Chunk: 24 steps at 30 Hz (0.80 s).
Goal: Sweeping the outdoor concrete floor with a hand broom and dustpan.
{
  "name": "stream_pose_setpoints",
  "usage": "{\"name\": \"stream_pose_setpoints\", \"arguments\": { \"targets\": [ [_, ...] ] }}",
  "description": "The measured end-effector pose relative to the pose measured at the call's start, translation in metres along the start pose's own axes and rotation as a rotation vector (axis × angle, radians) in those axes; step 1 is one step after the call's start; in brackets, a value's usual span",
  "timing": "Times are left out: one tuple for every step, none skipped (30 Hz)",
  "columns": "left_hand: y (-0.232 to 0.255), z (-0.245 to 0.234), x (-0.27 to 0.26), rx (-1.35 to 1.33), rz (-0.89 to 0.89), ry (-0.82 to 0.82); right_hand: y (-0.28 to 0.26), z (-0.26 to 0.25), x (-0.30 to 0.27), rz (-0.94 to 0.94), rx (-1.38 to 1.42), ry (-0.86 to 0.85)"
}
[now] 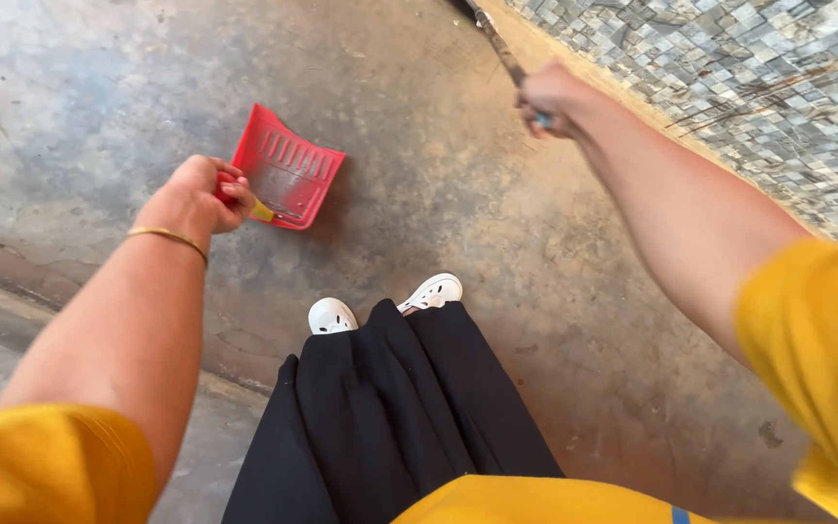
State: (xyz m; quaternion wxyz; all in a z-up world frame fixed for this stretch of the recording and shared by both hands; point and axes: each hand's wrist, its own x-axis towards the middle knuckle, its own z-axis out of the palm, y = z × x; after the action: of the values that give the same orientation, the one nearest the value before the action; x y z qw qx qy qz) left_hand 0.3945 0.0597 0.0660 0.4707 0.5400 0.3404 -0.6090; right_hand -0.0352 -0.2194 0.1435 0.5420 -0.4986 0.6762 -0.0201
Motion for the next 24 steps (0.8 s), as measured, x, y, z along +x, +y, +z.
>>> {"name": "stream_pose_setpoints", "arguments": {
  "targets": [
    [0.009,-0.007,0.006,-0.003,0.001,0.001,-0.013,0.023,-0.020,-0.001,-0.002,-0.003],
    [0.016,-0.010,0.014,0.006,-0.004,0.003,-0.026,0.042,-0.041,0.005,-0.197,0.011],
    [0.024,-0.014,0.022,0.015,-0.008,0.005,-0.039,0.061,-0.062,0.012,-0.393,0.025],
    [0.024,-0.009,0.021,0.015,-0.015,-0.004,-0.022,0.081,-0.069,0.015,-0.398,0.034],
    [0.023,-0.005,0.021,0.029,-0.008,0.007,-0.005,0.100,-0.076,-0.085,-0.531,0.032],
    [0.024,-0.003,0.019,0.042,0.001,0.020,0.012,0.121,-0.083,-0.187,-0.664,0.026],
    [0.022,0.002,0.021,0.042,-0.004,0.014,0.038,0.134,-0.105,-0.184,-0.669,0.031],
    [0.022,0.005,0.022,0.046,0.011,0.014,0.062,0.148,-0.127,-0.260,-0.640,-0.052],
    [0.022,0.009,0.022,0.050,0.026,0.015,0.087,0.163,-0.148,-0.334,-0.610,-0.135],
    [0.023,0.009,0.025,0.049,0.025,0.012,0.068,0.161,-0.185,-0.334,-0.612,-0.133],
    [0.024,0.010,0.027,0.040,0.020,0.016,0.049,0.159,-0.222,-0.190,-0.619,-0.225],
    [0.023,0.013,0.031,0.032,0.013,0.015,0.030,0.155,-0.259,-0.044,-0.624,-0.310],
    [0.020,0.012,0.037,0.032,0.009,0.007,0.032,0.143,-0.257,-0.042,-0.628,-0.302],
    [0.021,0.011,0.043,0.025,0.006,0.015,0.033,0.131,-0.254,-0.027,-0.549,-0.276],
    [0.021,0.010,0.049,0.019,0.003,0.023,0.033,0.120,-0.252,-0.013,-0.470,-0.250],
    [0.017,0.006,0.045,0.018,0.007,0.016,0.025,0.100,-0.246,-0.018,-0.471,-0.244],
    [0.014,0.002,0.042,0.021,0.016,0.013,0.017,0.080,-0.241,0.109,-0.290,-0.264],
    [0.011,-0.003,0.038,0.024,0.028,0.011,0.009,0.061,-0.235,0.232,-0.107,-0.286],
    [0.011,-0.002,0.035,0.023,0.033,0.004,0.001,0.050,-0.230,0.224,-0.107,-0.282],
    [0.009,-0.003,0.031,0.019,0.023,-0.017,-0.006,0.041,-0.225,0.221,-0.076,-0.269],
    [0.007,-0.004,0.028,0.015,0.012,-0.038,-0.013,0.031,-0.219,0.218,-0.045,-0.256],
    [0.009,-0.002,0.023,0.008,0.020,-0.035,-0.023,0.029,-0.210,0.212,-0.047,-0.264],
    [0.011,0.001,0.019,0.003,0.000,-0.065,-0.033,0.026,-0.201,0.196,-0.032,-0.206],
    [0.013,0.003,0.015,-0.003,-0.022,-0.094,-0.042,0.024,-0.191,0.182,-0.016,-0.151]
  ]
}}
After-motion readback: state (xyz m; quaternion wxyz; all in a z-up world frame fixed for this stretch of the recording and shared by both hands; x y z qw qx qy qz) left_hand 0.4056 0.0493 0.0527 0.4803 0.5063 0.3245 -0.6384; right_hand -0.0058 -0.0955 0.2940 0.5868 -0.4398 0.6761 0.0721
